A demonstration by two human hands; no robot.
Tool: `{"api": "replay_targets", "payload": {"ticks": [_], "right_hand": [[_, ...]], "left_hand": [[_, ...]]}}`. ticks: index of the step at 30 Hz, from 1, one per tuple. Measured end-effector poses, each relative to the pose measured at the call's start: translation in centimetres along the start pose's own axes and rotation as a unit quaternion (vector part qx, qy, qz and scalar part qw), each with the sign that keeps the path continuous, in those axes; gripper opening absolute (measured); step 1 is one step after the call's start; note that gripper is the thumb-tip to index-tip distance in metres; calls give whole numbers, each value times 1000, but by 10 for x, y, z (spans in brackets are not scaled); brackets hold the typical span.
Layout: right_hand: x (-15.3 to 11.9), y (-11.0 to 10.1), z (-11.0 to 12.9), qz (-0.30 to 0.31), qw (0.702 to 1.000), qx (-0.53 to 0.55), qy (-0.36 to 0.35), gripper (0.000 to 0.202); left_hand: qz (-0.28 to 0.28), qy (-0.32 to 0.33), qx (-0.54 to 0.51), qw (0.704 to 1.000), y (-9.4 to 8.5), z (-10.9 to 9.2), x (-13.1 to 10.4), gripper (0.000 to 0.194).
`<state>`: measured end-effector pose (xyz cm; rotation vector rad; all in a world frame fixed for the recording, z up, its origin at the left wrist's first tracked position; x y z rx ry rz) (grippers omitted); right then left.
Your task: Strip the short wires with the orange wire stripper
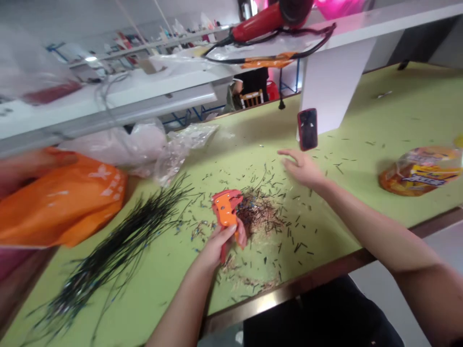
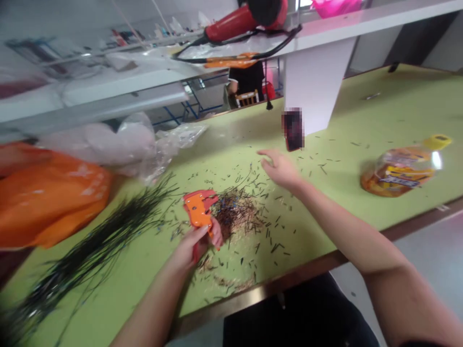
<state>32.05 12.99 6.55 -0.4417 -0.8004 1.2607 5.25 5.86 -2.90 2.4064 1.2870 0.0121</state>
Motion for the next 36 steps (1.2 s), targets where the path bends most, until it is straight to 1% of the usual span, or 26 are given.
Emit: {"api": "replay_targets", "payload": {"ticks": [2, 3, 4, 6, 9, 11, 14, 17, 22, 25, 30, 33, 36], "right_hand": [[-19, 35, 42, 96, 992, 58, -52, 46], [-29, 48, 59, 119, 987, 77, -77, 46], [-38, 58, 73, 130, 982, 90, -100, 47], [-50, 70, 91, 116, 978, 105, -136, 45], [-56, 81, 97, 85, 976, 97, -174, 36], [-57, 83, 97, 66, 974, 88, -196, 33], [-59, 80, 99, 41, 969, 77, -230, 32], [-63, 77, 101, 31, 965, 62, -252, 31], [-67, 71, 101, 13, 961, 75, -266, 27], [-68, 68, 100, 5, 960, 66, -272, 29], [-70, 65, 100, 2, 961, 27, -276, 30], [-73, 61, 101, -2, 961, 26, -277, 30], [-75, 58, 105, -5, 959, 27, -282, 29]], "left_hand": [[12, 6, -6, 1000, 4, -4, 1, 45], [17, 8, -9, 1000, 6, -5, 2, 46], [21, 6, -14, 1000, 6, -5, 2, 46], [34, 4, -25, 999, 8, -6, 3, 47], [55, 4, -32, 998, 12, -7, 3, 46], [65, 7, -26, 997, 15, -7, 2, 46], [77, 1, -20, 997, 19, -4, 1, 46], [85, -10, -28, 996, 22, 1, 0, 47], [108, -9, -40, 993, 25, 3, 1, 45], [118, -9, -51, 992, 25, 5, 2, 43], [107, -20, -49, 993, 20, 9, 4, 43], [99, -19, -42, 994, 18, 9, 4, 44], [103, -20, -36, 994, 19, 9, 3, 43]]}}
Point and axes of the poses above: each hand's wrist, its own x-axis towards the middle knuckle, its own y-axis out of the palm, z = x × y, the point moved 10 cm from there along x, towards the middle knuckle, and after that the axes turned 2 degrees about -z, right-handed, at the moved point
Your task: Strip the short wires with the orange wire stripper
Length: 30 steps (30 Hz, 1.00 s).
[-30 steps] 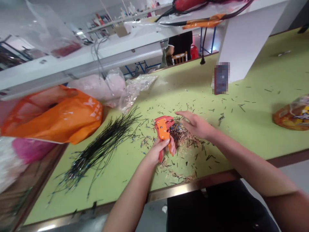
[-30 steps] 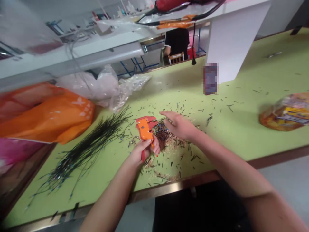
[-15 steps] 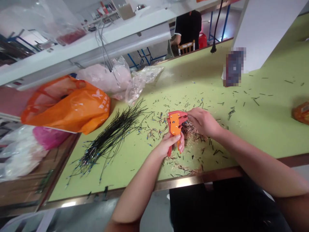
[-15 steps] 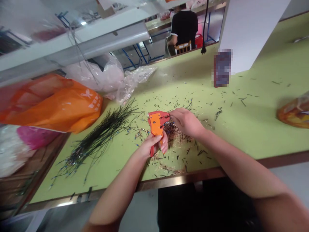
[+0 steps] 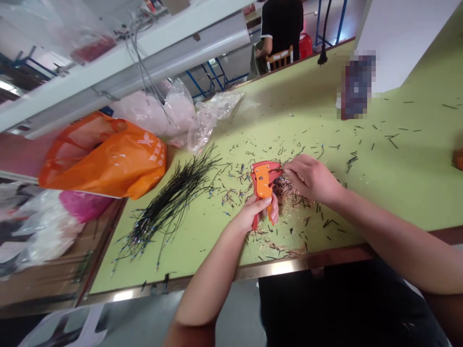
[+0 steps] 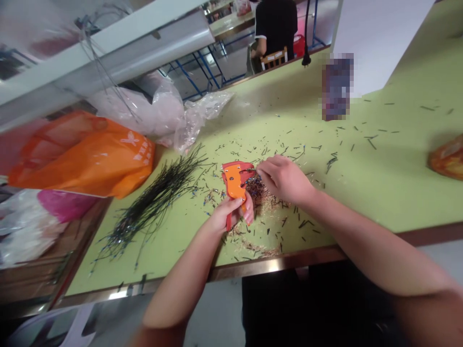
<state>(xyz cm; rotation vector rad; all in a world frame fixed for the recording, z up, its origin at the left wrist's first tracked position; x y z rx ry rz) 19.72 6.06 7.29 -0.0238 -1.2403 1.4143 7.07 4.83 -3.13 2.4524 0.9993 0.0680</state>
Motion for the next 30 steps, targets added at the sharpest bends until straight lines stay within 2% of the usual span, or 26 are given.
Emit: {"api": "replay_targets", "payload": {"ticks": [12, 22, 30], "right_hand": [[-1, 1, 2, -8, 1000, 11, 7, 27], [-1, 2, -1, -18, 999, -3, 40, 29], [4, 3, -2, -9, 1000, 0, -16, 29]], "left_hand": [[5, -6, 0, 1000, 5, 0, -2, 46], [-37, 9, -13, 999, 8, 3, 0, 57], [-18, 22, -111, 993, 21, -3, -3, 51]]}}
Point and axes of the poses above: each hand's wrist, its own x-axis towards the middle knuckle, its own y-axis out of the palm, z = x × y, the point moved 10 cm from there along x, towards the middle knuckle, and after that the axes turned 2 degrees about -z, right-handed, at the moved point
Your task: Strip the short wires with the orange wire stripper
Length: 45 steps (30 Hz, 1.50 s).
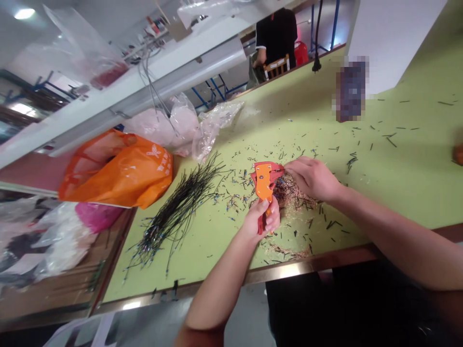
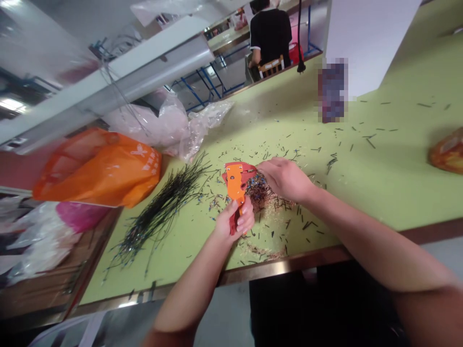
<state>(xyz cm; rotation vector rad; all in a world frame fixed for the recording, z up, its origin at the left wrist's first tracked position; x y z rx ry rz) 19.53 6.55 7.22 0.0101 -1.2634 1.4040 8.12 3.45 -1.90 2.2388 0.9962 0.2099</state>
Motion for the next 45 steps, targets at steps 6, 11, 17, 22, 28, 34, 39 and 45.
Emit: {"api": "replay_targets", "payload": {"ticks": [6, 11, 17, 22, 28, 34, 39, 45], "right_hand": [[-5, -24, -35, -46, 996, 15, 81, 29], [-26, -90, -102, -218, 932, -64, 282, 25], [-9, -8, -30, 59, 988, -11, 146, 30], [-12, 0, 5, 63, 989, -6, 134, 24], [-11, 1, 12, 67, 988, 25, 137, 31], [-12, 10, 18, 79, 975, 121, 167, 22], [-14, 17, 16, 93, 945, 221, 223, 23], [-17, 24, 10, 102, 910, 292, 276, 27]], "left_hand": [[-8, 61, -18, 998, -3, -38, -13, 47], [-169, 296, -66, 938, -55, -128, -43, 35], [-115, 109, 75, 985, -36, -47, -2, 39], [-81, 63, 138, 985, -25, -13, 2, 44], [-74, 41, 132, 988, -22, -12, -1, 44], [-71, 32, 173, 982, -22, -6, -1, 45], [-54, 25, 176, 983, -18, -4, 0, 45], [-17, 6, 128, 992, -10, -1, -1, 41]]}}
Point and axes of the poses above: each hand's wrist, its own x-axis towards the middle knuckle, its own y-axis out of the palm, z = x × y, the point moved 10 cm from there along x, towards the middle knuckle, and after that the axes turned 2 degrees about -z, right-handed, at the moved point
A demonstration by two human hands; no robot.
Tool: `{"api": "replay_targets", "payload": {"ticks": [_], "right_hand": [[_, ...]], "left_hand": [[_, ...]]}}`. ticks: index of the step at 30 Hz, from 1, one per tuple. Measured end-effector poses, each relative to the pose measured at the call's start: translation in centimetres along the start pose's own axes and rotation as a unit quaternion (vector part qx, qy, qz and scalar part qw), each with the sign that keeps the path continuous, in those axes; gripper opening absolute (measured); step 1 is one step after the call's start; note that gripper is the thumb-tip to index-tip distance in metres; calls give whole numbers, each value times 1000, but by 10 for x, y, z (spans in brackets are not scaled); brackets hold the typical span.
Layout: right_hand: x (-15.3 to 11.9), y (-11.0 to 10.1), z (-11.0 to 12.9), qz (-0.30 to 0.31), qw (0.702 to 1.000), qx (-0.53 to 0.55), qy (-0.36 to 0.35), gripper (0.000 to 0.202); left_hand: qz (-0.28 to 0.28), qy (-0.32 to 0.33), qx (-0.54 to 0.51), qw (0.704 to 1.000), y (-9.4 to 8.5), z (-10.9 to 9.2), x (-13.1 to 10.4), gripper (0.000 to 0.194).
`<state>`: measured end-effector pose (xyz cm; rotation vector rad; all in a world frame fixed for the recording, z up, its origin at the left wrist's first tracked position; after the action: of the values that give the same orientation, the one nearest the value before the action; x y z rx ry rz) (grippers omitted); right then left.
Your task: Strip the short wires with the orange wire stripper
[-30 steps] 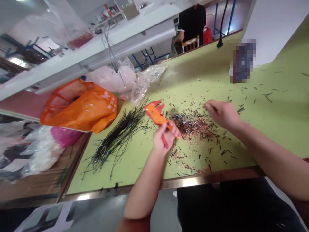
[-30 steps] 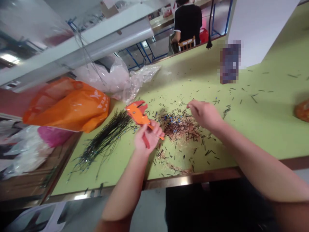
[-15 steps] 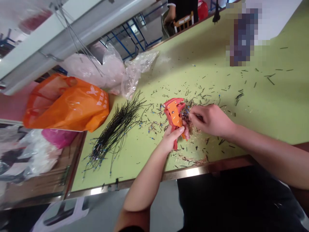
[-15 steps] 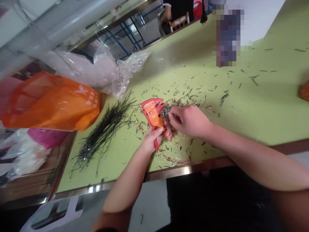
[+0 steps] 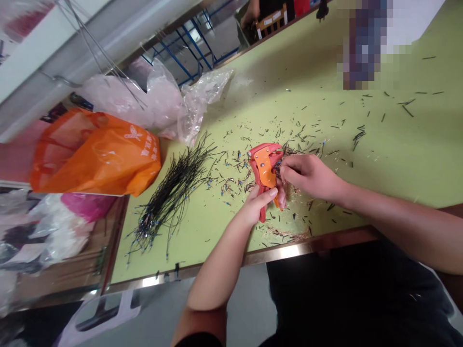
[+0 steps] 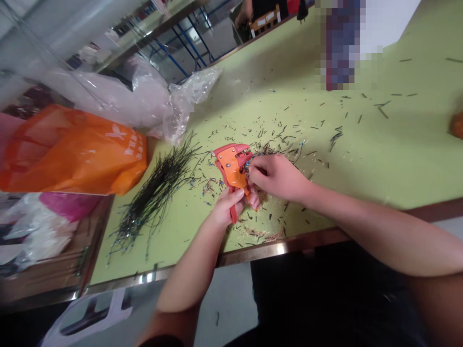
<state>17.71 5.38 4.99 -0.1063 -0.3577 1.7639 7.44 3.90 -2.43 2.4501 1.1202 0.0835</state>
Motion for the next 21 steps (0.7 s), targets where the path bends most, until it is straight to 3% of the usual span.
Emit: {"api": "replay_targets", "payload": {"ticks": [5, 10, 15, 21], "right_hand": [[0, -4, -2, -14, 1000, 1, 21, 27], [-1, 2, 1, 12, 998, 52, 15, 30], [-4, 13, -4, 60, 986, 144, 58, 34], [-5, 14, -4, 66, 986, 137, 63, 34]], "left_hand": [[28, -5, 4, 1000, 6, -1, -1, 43], [33, -19, 2, 999, 7, 1, -2, 44], [38, -29, 14, 999, 6, 3, -3, 41], [39, -53, 14, 998, 2, 10, -6, 42]]}}
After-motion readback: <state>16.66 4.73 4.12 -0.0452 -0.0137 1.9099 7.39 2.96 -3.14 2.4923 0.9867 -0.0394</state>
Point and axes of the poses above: each hand's wrist, its own x-axis towards the middle knuckle, its own y-axis out of the palm, z = x × y, the point moved 10 cm from there along x, towards the middle knuckle, and after that the axes turned 2 degrees about -z, right-handed, at the moved point
